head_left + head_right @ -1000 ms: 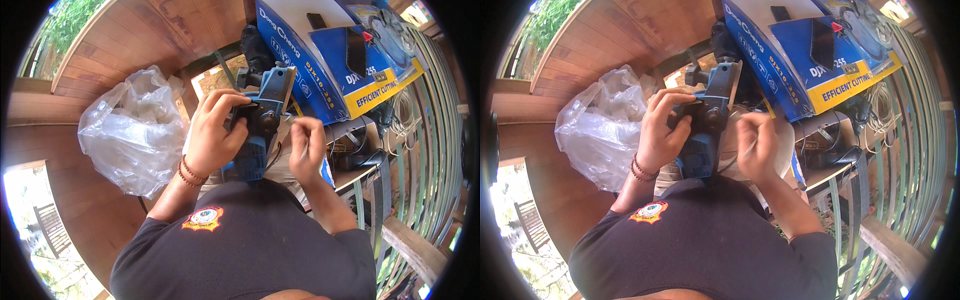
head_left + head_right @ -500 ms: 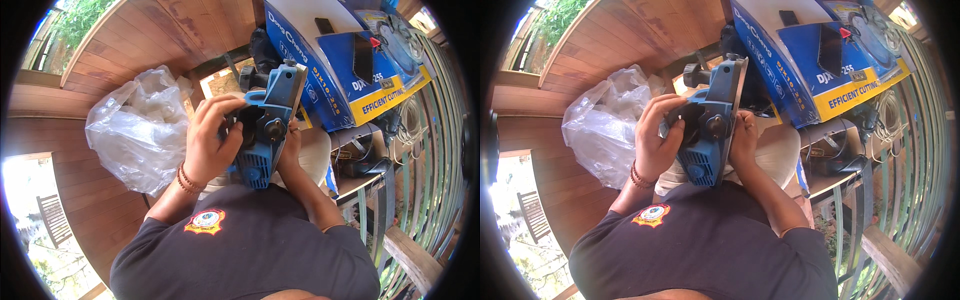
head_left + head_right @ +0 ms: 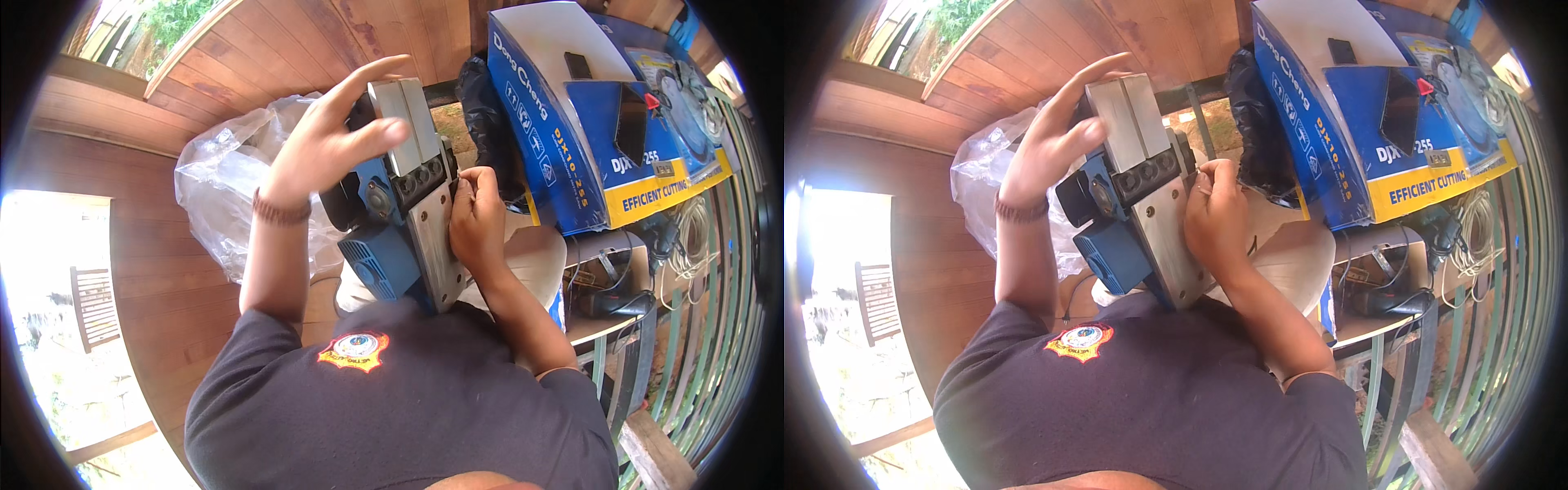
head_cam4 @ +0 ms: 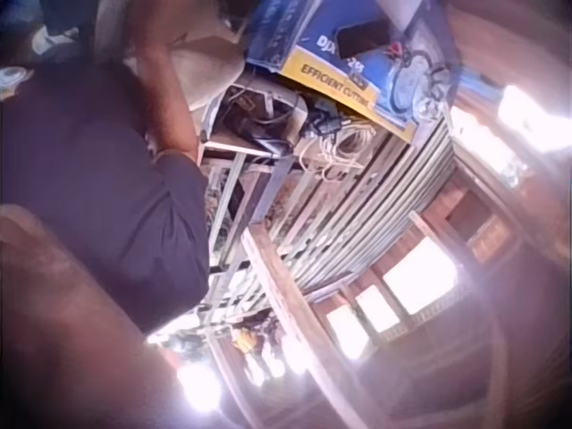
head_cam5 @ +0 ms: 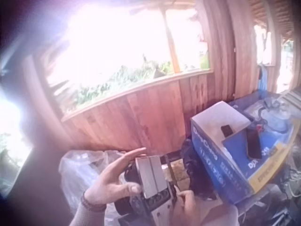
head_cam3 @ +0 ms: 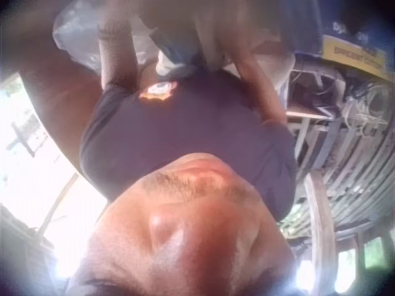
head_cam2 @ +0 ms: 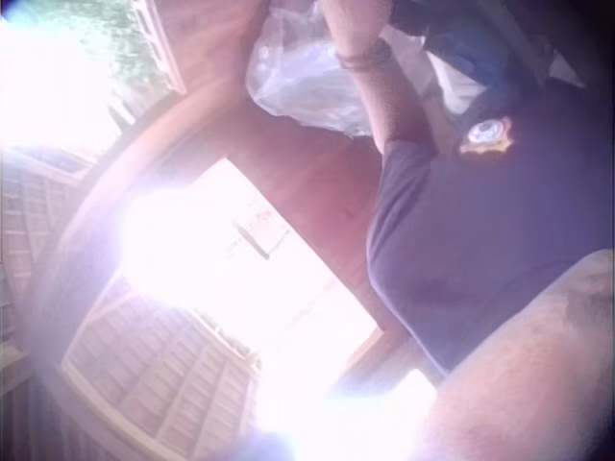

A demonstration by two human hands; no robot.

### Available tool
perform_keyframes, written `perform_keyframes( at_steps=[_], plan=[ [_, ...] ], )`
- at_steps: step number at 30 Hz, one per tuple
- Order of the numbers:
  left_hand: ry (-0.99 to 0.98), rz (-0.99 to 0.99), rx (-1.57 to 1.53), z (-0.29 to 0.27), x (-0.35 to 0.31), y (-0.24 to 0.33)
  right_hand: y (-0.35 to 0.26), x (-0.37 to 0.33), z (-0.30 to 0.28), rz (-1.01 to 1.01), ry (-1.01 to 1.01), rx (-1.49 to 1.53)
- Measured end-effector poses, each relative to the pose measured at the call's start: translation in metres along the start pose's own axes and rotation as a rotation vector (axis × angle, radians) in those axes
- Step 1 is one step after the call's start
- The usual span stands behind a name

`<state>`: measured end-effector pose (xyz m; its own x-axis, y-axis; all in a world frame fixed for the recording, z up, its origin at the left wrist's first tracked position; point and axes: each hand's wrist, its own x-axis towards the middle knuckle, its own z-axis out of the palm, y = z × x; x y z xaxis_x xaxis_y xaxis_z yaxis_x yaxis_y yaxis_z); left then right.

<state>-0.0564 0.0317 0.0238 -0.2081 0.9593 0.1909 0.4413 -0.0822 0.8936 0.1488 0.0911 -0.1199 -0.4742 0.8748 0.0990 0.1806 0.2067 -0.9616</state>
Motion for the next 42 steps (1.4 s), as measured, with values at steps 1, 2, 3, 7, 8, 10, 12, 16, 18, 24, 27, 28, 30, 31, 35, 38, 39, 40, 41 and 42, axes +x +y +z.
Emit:
perform_keyframes(
  at_steps=[1,2,3,7,8,10,12,16,18,24,27,28,30,31,35,38,39,40,41,42],
  plan=[
    [-0.001,-0.009,0.103,-0.002,0.014,-0.004,-0.005,0.005,0.0,-0.018,-0.001,-0.018],
    [-0.022,-0.043,0.129,-0.001,0.017,-0.004,-0.005,0.005,0.0,-0.021,0.0,-0.011],
    [-0.043,-0.077,0.155,0.0,0.02,-0.004,-0.002,0.002,-0.002,-0.024,0.001,-0.003],
    [-0.074,-0.1,0.006,0.008,0.028,-0.021,0.011,0.004,-0.014,0.039,0.02,0.317],
    [-0.085,-0.095,-0.051,0.008,0.032,-0.027,0.013,0.01,-0.014,0.034,0.036,0.435],
    [-0.119,-0.113,-0.101,0.005,0.037,-0.037,0.016,0.025,-0.014,0.168,-0.046,0.616],
    [-0.139,-0.102,-0.158,0.005,0.04,-0.041,0.029,0.036,-0.016,0.322,-0.202,0.804],
    [-0.169,-0.109,-0.187,0.006,0.041,-0.045,0.033,0.042,-0.021,0.457,-0.375,0.954],
    [-0.189,-0.091,-0.133,0.007,0.043,-0.046,0.026,0.043,-0.022,0.439,-0.398,0.903],
    [-0.21,-0.114,-0.146,0.004,0.042,-0.048,0.032,0.039,-0.028,0.512,-0.476,1.043],
    [-0.207,-0.118,-0.161,0.006,0.041,-0.047,0.035,0.038,-0.029,0.519,-0.49,1.068],
    [-0.209,-0.113,-0.154,0.006,0.041,-0.047,0.036,0.038,-0.028,0.516,-0.485,1.064],
    [-0.212,-0.103,-0.142,0.005,0.04,-0.048,0.037,0.038,-0.028,0.512,-0.478,1.058],
    [-0.213,-0.103,-0.137,0.004,0.041,-0.047,0.035,0.037,-0.028,0.494,-0.46,1.038],
    [-0.212,-0.107,-0.133,0.005,0.04,-0.045,0.03,0.032,-0.031,0.406,-0.387,0.945],
    [-0.204,-0.094,-0.141,0.006,0.038,-0.044,0.032,0.029,-0.041,0.337,-0.324,0.89],
    [-0.201,-0.086,-0.143,0.006,0.038,-0.044,0.031,0.027,-0.045,0.315,-0.301,0.876],
    [-0.196,-0.089,-0.133,0.007,0.036,-0.044,0.028,0.024,-0.048,0.22,-0.273,0.705],
    [-0.191,-0.09,-0.122,0.006,0.037,-0.044,0.02,0.021,-0.053,0.122,-0.245,0.533],
    [-0.186,-0.09,-0.111,0.005,0.037,-0.044,0.01,0.018,-0.06,0.024,-0.215,0.361]
  ],
)
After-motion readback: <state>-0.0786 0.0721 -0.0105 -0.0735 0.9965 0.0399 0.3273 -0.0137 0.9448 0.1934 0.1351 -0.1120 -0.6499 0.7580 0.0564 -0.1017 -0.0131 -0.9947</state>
